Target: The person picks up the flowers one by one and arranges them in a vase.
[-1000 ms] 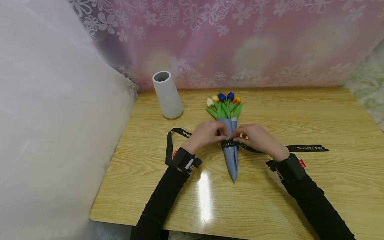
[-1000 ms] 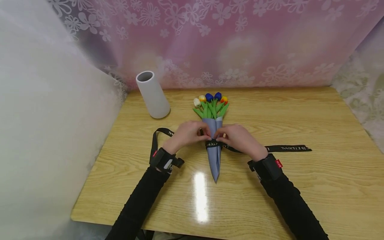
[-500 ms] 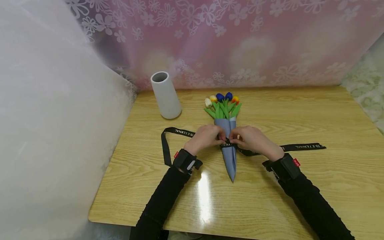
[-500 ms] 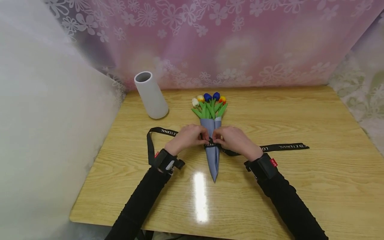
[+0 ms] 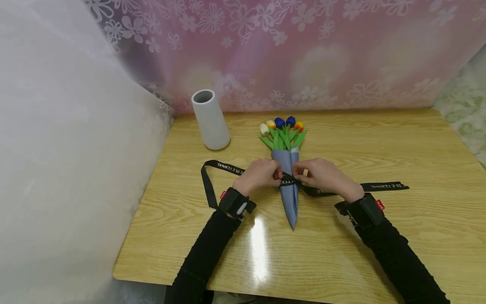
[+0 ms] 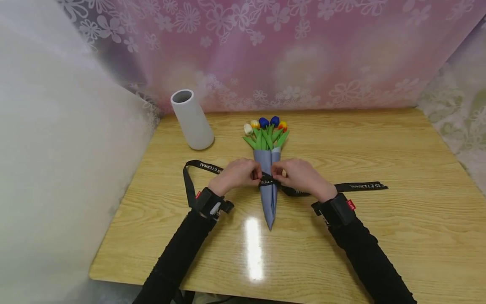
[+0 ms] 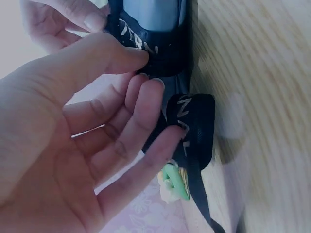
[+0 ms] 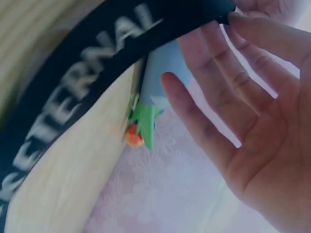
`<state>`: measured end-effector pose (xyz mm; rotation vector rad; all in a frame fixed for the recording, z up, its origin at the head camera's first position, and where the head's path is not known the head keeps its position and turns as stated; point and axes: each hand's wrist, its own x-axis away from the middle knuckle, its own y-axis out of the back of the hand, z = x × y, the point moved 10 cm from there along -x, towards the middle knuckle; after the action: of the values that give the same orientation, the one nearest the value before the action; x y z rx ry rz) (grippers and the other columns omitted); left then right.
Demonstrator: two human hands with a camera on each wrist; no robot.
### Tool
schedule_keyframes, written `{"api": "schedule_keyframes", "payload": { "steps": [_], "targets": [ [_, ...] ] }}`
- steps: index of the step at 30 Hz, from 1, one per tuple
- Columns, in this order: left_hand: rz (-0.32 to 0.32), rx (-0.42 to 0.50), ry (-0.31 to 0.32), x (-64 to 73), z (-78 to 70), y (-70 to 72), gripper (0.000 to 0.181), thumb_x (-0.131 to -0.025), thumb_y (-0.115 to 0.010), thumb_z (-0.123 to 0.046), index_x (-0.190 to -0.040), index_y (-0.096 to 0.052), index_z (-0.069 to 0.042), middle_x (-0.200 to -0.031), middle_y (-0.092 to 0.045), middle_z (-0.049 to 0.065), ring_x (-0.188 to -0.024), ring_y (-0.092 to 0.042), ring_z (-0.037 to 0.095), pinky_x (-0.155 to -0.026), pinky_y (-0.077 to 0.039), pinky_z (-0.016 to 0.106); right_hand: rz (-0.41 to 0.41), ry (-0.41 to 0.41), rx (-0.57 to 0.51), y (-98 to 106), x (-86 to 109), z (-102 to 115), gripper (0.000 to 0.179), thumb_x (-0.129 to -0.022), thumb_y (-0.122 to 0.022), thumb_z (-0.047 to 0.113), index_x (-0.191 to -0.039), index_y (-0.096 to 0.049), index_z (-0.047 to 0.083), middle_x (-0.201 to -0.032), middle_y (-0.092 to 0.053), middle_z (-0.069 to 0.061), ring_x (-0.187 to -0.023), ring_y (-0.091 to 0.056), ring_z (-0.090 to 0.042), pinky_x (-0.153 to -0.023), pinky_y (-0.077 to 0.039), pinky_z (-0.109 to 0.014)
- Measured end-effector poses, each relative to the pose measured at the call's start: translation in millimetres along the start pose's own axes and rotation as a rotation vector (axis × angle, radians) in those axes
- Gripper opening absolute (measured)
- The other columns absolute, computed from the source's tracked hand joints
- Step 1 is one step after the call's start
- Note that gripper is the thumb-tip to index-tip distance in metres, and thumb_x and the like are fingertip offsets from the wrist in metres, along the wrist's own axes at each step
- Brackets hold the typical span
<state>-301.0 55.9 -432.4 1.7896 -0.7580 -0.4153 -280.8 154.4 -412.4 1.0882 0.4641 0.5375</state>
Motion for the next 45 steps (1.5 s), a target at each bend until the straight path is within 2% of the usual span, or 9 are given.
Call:
{"api": "schedule_keyframes", "payload": {
  "steps": [8, 15, 19, 23, 28, 33, 36, 41, 45],
  "targets": [
    [0.01, 0.024, 0.051, 5.6, 11.1, 5.5, 0.011, -0.093, -0.076, -0.027, -0.093, -0.071, -0.017, -0.087, -0.065, -0.005, -0.077, -0.058, 0.009, -0.067, -0.049, 0.023, 0.115, -0.119, 0.03, 5.6, 11.6, -18.4, 0.01, -0.096, -0.068, 0.009, -0.089, -0.066, 0.015, -0.088, -0.069, 0.001, -0.062, -0.048, -0.009, -0.057, -0.039, -0.029],
    [-0.153, -0.022, -0.051, 3.0, -11.4, 18.4, 0.027, -0.095, -0.07, -0.044, -0.107, -0.071, -0.019, -0.098, -0.068, -0.003, -0.082, -0.063, 0.01, -0.068, -0.051, 0.022, -0.013, -0.061, 0.03, 16.6, 8.8, -5.9, 0.011, -0.093, -0.075, 0.026, -0.088, -0.069, 0.018, -0.08, -0.065, 0.006, -0.059, -0.048, -0.006, -0.054, -0.04, -0.027],
    [-0.168, -0.074, -0.063, -2.0, -17.8, 11.8, 0.022, -0.097, -0.069, -0.04, -0.107, -0.071, -0.02, -0.1, -0.067, -0.004, -0.085, -0.064, 0.009, -0.068, -0.052, 0.022, -0.015, -0.025, 0.103, 7.9, 4.8, 2.2, 0.019, -0.085, -0.084, 0.029, -0.081, -0.068, 0.021, -0.071, -0.059, 0.01, -0.058, -0.047, -0.005, -0.054, -0.04, -0.026],
    [-0.153, -0.066, -0.013, -2.3, -10.1, 13.3, 0.014, -0.101, -0.066, -0.032, -0.099, -0.068, -0.018, -0.091, -0.066, -0.004, -0.075, -0.06, 0.009, -0.062, -0.049, 0.023, 0.01, -0.039, 0.11, 1.0, 2.1, -0.2, 0.018, -0.087, -0.082, 0.019, -0.078, -0.066, 0.019, -0.068, -0.058, 0.008, -0.06, -0.05, -0.006, -0.054, -0.042, -0.027],
    [-0.07, -0.043, 0.123, 8.6, 21.1, 17.7, 0.012, -0.1, -0.064, -0.023, -0.09, -0.065, -0.016, -0.083, -0.062, -0.003, -0.067, -0.054, 0.011, -0.057, -0.042, 0.024, 0.111, -0.145, 0.086, -0.6, 9.0, -16.5, 0.015, -0.09, -0.077, 0.015, -0.08, -0.066, 0.014, -0.071, -0.059, 0.004, -0.063, -0.052, -0.011, -0.057, -0.044, -0.03],
    [0.012, -0.031, 0.226, 19.8, 38.9, 18.7, 0.015, -0.097, -0.07, -0.028, -0.096, -0.069, -0.013, -0.088, -0.065, 0.0, -0.071, -0.055, 0.013, -0.061, -0.045, 0.027, 0.198, -0.209, 0.083, -0.6, 16.2, -27.8, 0.013, -0.092, -0.076, 0.016, -0.083, -0.068, 0.011, -0.075, -0.061, 0.001, -0.067, -0.054, -0.013, -0.06, -0.046, -0.032],
    [-0.071, -0.026, 0.208, 17.6, 33.1, 26.2, 0.028, -0.099, -0.067, -0.039, -0.107, -0.069, -0.012, -0.097, -0.066, 0.003, -0.075, -0.06, 0.016, -0.064, -0.05, 0.029, 0.129, -0.182, 0.077, 6.3, 14.5, -23.5, 0.009, -0.094, -0.074, 0.016, -0.088, -0.07, 0.011, -0.078, -0.062, 0.001, -0.066, -0.054, -0.012, -0.06, -0.047, -0.033],
    [-0.277, -0.062, 0.083, 6.2, 8.8, 33.4, 0.029, -0.099, -0.065, -0.037, -0.116, -0.071, -0.015, -0.108, -0.067, 0.004, -0.088, -0.067, 0.017, -0.073, -0.057, 0.03, -0.102, -0.061, 0.144, 12.7, 5.6, -0.1, 0.019, -0.096, -0.071, 0.029, -0.099, -0.07, 0.01, -0.086, -0.064, -0.005, -0.063, -0.056, -0.013, -0.057, -0.046, -0.032],
    [-0.294, -0.107, 0.037, 0.7, -0.7, 24.6, 0.015, -0.098, -0.07, -0.031, -0.107, -0.074, -0.019, -0.102, -0.069, -0.001, -0.089, -0.067, 0.014, -0.074, -0.057, 0.028, -0.18, 0.005, 0.206, 5.6, 0.1, 13.7, 0.02, -0.091, -0.077, 0.03, -0.097, -0.07, 0.012, -0.089, -0.065, -0.005, -0.064, -0.058, -0.014, -0.053, -0.044, -0.03]
  ]
}}
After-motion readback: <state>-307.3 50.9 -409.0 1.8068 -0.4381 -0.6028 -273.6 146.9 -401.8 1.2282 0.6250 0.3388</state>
